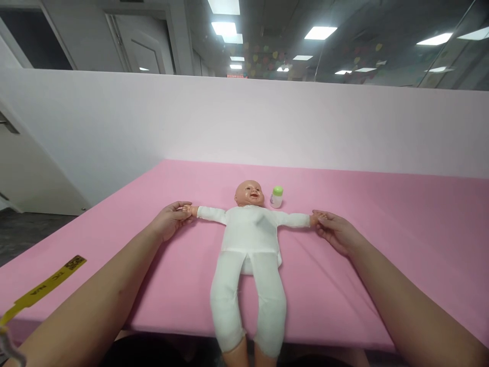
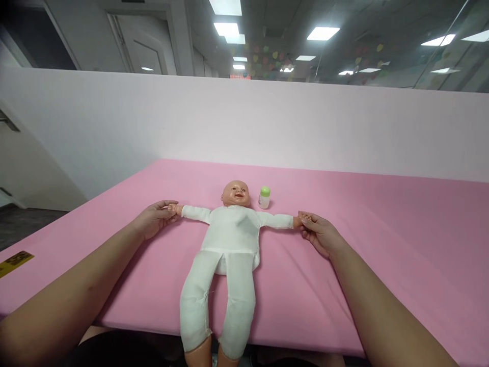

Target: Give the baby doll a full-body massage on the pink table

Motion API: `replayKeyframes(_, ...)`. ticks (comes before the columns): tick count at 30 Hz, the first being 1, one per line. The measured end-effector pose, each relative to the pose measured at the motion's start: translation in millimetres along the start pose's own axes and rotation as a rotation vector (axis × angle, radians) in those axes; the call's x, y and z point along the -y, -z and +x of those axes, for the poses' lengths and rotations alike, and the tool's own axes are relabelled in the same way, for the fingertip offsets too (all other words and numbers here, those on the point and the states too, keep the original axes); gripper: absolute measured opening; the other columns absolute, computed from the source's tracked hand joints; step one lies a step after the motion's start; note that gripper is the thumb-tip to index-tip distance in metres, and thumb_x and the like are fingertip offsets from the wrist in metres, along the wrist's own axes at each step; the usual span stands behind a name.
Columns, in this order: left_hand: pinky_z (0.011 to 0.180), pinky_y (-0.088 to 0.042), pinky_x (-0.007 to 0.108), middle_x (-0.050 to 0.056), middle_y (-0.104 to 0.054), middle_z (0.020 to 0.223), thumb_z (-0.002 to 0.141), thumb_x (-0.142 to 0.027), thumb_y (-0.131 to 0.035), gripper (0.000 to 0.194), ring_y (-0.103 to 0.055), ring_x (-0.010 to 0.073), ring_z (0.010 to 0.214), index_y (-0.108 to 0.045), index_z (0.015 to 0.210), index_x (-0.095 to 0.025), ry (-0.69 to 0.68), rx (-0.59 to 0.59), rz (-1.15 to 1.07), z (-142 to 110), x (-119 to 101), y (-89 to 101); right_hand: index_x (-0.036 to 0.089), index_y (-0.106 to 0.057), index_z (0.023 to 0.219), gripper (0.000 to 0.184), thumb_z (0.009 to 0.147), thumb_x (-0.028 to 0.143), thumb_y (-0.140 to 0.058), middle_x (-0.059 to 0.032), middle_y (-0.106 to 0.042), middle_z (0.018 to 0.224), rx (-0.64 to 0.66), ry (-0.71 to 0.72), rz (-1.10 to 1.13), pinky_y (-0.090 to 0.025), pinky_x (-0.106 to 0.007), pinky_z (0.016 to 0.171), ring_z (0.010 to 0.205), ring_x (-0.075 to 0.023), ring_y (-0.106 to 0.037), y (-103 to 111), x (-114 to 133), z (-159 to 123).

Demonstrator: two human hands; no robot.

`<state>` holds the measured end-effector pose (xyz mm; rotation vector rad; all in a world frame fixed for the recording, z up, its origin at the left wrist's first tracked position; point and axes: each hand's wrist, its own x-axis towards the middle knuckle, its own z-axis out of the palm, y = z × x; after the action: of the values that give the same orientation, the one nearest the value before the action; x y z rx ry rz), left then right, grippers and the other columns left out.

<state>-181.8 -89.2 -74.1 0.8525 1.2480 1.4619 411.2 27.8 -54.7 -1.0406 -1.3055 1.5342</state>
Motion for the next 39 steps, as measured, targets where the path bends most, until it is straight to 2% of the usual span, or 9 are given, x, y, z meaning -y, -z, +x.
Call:
replayKeyframes(4, 0.086, -0.063, 0.03, 0.014, -0.072, 0.11, 0.069, -0.02, -0.09, 0.047, -0.073, 0.0201, 0.094, -0.07, 0.112, -0.012, -0.012, -0.012, -0.025, -3, 4, -12.8, 0.027, -0.074, 0.117, 0.036, 0.086, 0.041, -0.082, -0.0091, -0.064, 0.121, 0.009, 0.001, 0.044, -0.062, -0.033, 0.084, 0.095, -0.022, -0.063, -23, 1, -3)
replayKeyframes(9, 0.079, -0.064, 0.037, 0.015, -0.072, 0.101, 0.078, -0.036, -0.086, 0.042, -0.071, 0.0205, 0.078, -0.07, 0.108, -0.012, 0.048, -0.105, 0.04, 1, 5, -36.8, 0.027, -0.073, 0.109, 0.028, 0.086, 0.04, -0.083, -0.0054, -0.064, 0.094, -0.046, -0.114, 0.094, -0.062, -0.027, 0.073, 0.077, -0.0161, -0.058, -53, -1, 4)
replayKeyframes(14, 0.072, -0.062, 0.038, 0.017, -0.074, 0.103, 0.077, -0.041, -0.082, 0.042, -0.073, 0.0262, 0.083, -0.069, 0.106, -0.014, 0.197, -0.304, 0.183, 13, 0, -64.8, 0.018, -0.07, 0.088, 0.033, 0.083, 0.047, -0.087, -0.0046, -0.059, 0.074, -0.154, -0.206, -0.034, -0.055, -0.023, 0.051, 0.062, -0.0134, -0.054, -71, 13, 28)
replayKeyframes(17, 0.072, -0.062, 0.038, 0.017, -0.075, 0.101, 0.076, -0.043, -0.079, 0.043, -0.074, 0.028, 0.086, -0.069, 0.105, -0.014, 0.191, -0.372, 0.19, 19, 1, -77.2, 0.017, -0.068, 0.088, 0.032, 0.085, 0.045, -0.085, -0.0023, -0.057, 0.069, -0.206, -0.177, -0.051, -0.05, -0.021, 0.045, 0.056, -0.0119, -0.052, -79, 14, 39)
replayKeyframes(20, 0.075, -0.061, 0.035, 0.013, -0.075, 0.103, 0.074, -0.044, -0.079, 0.044, -0.074, 0.0252, 0.088, -0.069, 0.107, -0.016, 0.145, -0.415, 0.172, 18, 5, -82.7, 0.018, -0.065, 0.088, 0.029, 0.09, 0.043, -0.079, -0.0006, -0.056, 0.066, -0.264, -0.162, -0.044, -0.051, -0.021, 0.045, 0.053, -0.0111, -0.051, -82, 7, 40)
replayKeyframes(25, 0.078, -0.061, 0.031, 0.01, -0.074, 0.103, 0.069, -0.043, -0.085, 0.049, -0.073, 0.0208, 0.087, -0.07, 0.108, -0.017, 0.038, -0.302, 0.125, 4, 5, -78.5, 0.019, -0.07, 0.097, 0.024, 0.09, 0.04, -0.078, -0.0031, -0.066, 0.078, -0.248, -0.124, -0.031, -0.055, -0.02, 0.049, 0.061, -0.0127, -0.06, -70, 7, 25)
replayKeyframes(30, 0.079, -0.06, 0.032, 0.012, -0.073, 0.108, 0.069, -0.047, -0.085, 0.053, -0.072, 0.0216, 0.091, -0.068, 0.11, -0.017, 0.049, -0.254, 0.143, -5, -1, -77.9, 0.023, -0.068, 0.12, 0.036, 0.089, 0.037, -0.08, -0.0095, -0.073, 0.113, -0.145, -0.129, -0.066, -0.067, -0.032, 0.072, 0.096, -0.0235, -0.073, -66, 21, 11)
replayKeyframes(34, 0.079, -0.06, 0.033, 0.011, -0.071, 0.106, 0.075, -0.046, -0.082, 0.051, -0.071, 0.0204, 0.089, -0.063, 0.113, -0.017, -0.093, -0.29, 0.217, -14, -8, -91.5, 0.029, -0.061, 0.136, 0.055, 0.087, 0.042, -0.081, -0.0083, -0.068, 0.132, -0.213, 0.056, -0.195, -0.068, -0.041, 0.081, 0.108, -0.0279, -0.072, -79, 27, 5)
replayKeyframes(39, 0.084, -0.057, 0.031, 0.006, -0.07, 0.112, 0.087, -0.04, -0.073, 0.036, -0.069, 0.0196, 0.099, -0.06, 0.115, -0.022, -0.419, -0.239, 0.544, -44, -20, -124.9, 0.028, -0.066, 0.132, 0.045, 0.089, 0.039, -0.075, -0.0055, -0.066, 0.136, -0.236, 0.475, -0.505, -0.064, -0.042, 0.093, 0.116, -0.0271, -0.067, -117, 32, -14)
